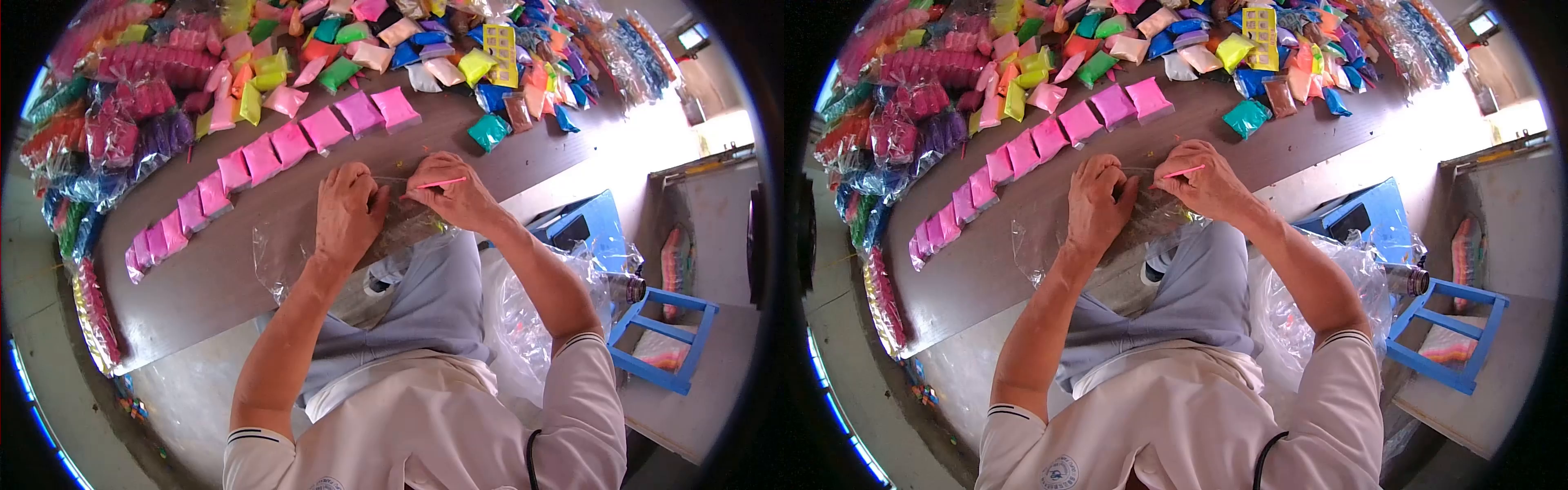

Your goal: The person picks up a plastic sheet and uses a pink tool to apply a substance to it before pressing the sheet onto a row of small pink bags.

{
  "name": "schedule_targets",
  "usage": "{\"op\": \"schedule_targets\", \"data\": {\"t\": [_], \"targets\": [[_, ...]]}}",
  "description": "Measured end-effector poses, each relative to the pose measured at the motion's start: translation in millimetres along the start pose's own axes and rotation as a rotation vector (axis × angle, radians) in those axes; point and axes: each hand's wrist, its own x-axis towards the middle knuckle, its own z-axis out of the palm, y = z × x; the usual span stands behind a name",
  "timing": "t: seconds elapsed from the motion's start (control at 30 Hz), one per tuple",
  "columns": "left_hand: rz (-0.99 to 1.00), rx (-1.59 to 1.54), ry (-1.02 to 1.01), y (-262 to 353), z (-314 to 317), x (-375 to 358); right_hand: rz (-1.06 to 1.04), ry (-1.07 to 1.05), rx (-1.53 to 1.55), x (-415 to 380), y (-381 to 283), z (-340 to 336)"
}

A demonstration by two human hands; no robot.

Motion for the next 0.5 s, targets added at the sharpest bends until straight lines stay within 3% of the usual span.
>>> {"op": "schedule_targets", "data": {"t": [0.13, 0.23, 0.43, 0.5], "targets": [[-0.014, 0.030, -0.015, 1.4, -1.9, -0.7, -0.036, 0.097, -0.040, -3.8, 1.4, 8.9], [-0.008, 0.014, -0.006, 0.7, -0.7, -0.3, -0.075, 0.003, -0.034, -1.1, 0.7, -1.4], [-0.014, 0.031, 0.006, 0.8, 0.2, -2.4, -0.058, 0.134, -0.058, -7.2, -1.6, 12.2], [-0.013, 0.021, 0.000, 1.3, -1.4, -3.4, -0.079, 0.068, -0.045, -7.1, -0.1, 5.8]]}}
